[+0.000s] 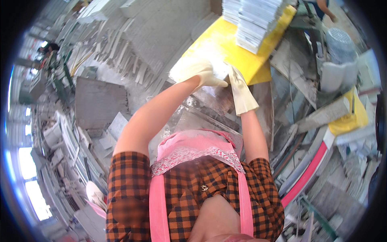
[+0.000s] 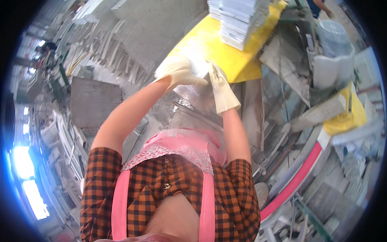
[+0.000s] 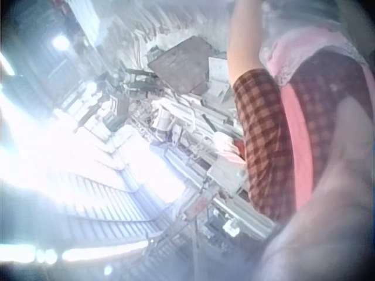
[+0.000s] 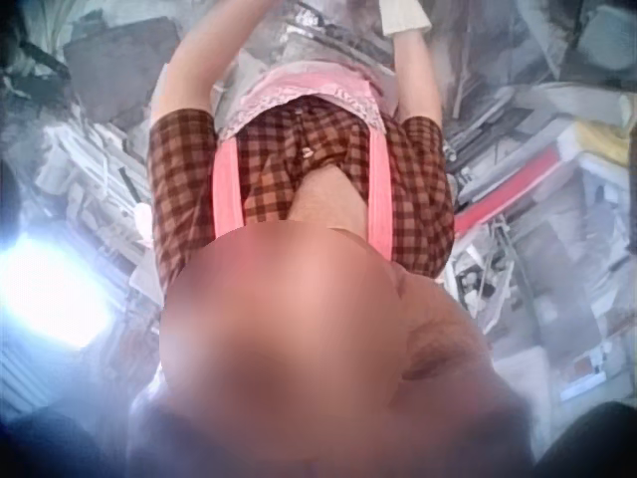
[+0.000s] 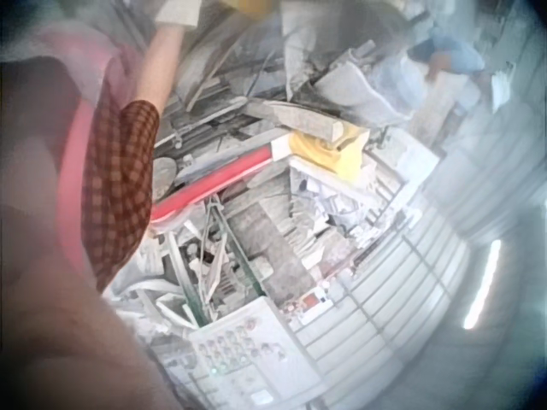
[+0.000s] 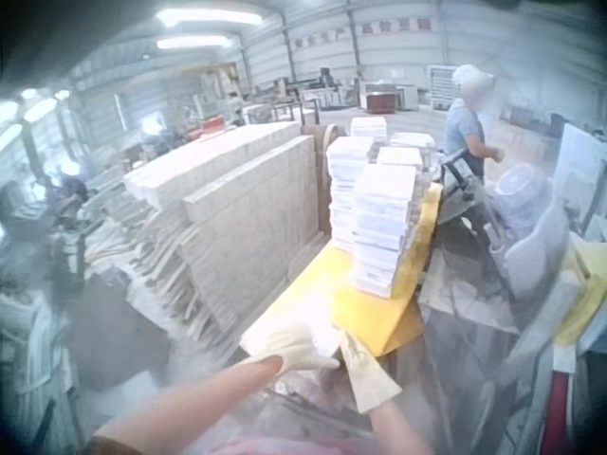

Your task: The person repeatedly picks up small white rectangular tiles from a yellow tray, places them on a cutting machine, and then stacks the cut pieces onto a growing pile. The person wears gloves and an apron while performing this repetitive stacking task in a factory setting.

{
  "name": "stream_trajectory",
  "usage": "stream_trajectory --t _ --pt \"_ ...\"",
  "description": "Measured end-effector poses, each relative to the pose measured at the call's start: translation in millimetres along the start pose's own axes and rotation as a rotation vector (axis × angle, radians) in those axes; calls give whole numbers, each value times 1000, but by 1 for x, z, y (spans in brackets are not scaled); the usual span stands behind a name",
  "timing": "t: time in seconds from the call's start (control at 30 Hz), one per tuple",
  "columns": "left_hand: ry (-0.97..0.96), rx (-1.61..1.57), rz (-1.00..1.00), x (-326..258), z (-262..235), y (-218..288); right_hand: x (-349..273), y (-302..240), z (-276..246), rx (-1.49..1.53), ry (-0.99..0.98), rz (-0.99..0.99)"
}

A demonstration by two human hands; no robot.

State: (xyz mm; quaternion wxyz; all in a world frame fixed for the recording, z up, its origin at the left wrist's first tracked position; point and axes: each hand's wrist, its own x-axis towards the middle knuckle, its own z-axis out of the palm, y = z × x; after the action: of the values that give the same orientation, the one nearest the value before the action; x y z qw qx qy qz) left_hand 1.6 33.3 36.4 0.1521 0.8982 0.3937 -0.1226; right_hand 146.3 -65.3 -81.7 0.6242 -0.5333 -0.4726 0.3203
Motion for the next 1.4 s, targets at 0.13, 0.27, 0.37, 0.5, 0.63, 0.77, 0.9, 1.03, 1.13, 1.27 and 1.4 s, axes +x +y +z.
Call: stream_trajectory --t 0.13,0.27,0.37,0.5,0.63,0.77,0.9,1.03,1.13,1.27,1.4 --pt "-224 106 -4 33 12 16 0 9 10 4 48 44" --pt "-205 -57 -92 37 36 8 3 12 16 87 72 51" --pt "-195 -167 -114 32 37 -3 1 11 17 66 93 26" --pt "-169 -366 -135 21 13 -16 -14 4 13 108 175 96" --pt "-177 -672 -54 5 -22 -47 -25 -8 12 174 264 232" --pt "-309 -1009 12 2 -36 -84 -23 -24 40 584 310 653" --pt "-510 -1336 -22 13 -28 -135 -38 -59 120 450 196 551" --pt "-511 -1510 219 28 -30 -205 1 -98 205 68 360 555" --pt "-529 -1674 166 33 -43 -272 55 -125 262 -209 464 617" --pt "-238 -2007 65 53 -62 -353 155 -121 319 -429 192 422" --pt "126 -2029 33 67 -82 -445 262 -90 371 -394 -84 109"
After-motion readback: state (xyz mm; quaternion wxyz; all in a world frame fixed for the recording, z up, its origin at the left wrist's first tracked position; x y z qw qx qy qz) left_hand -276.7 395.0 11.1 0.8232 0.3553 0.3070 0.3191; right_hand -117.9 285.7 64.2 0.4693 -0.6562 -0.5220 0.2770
